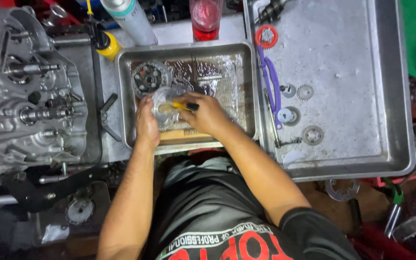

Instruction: Cleaning motorcycle engine components using a brush and cleaning fluid in a metal tray

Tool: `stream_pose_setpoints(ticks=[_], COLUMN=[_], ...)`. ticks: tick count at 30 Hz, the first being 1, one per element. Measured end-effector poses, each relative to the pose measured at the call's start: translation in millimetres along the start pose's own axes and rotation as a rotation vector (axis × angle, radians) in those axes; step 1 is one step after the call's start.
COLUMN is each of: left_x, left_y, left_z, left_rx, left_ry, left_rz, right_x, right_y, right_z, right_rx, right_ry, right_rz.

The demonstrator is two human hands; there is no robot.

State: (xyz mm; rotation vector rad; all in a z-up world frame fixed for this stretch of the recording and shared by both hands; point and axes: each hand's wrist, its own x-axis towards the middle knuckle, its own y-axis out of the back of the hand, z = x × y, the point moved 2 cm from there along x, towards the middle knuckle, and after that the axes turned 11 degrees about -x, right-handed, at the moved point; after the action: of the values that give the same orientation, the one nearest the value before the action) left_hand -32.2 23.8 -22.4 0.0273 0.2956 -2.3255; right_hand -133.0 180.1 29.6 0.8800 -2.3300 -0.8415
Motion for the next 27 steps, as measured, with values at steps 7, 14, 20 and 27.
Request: stream_pose_setpoints(ticks=[7,14,20,27], left_x=[-19,-2,-7,-3], left_y=[-7,10,2,9], left_z=[31,1,3,-15], left_rx=[0.065,0.05,0.063,-0.006], left_ry=[0.002,-0.033,-0.058,0.072], left_rz=[-0.021,-0.01,0.047,0.164], right_x=[-7,-1,-17,-17], right_y=[-8,-15,-38,-38], right_z=[-6,3,20,5], right_rx=[0.146,0.148,0.187,0.331], right_ry=[-0.11,-0.117,-0.34,-0.467], right_rz=[0.009,0.1,0.108,0.014])
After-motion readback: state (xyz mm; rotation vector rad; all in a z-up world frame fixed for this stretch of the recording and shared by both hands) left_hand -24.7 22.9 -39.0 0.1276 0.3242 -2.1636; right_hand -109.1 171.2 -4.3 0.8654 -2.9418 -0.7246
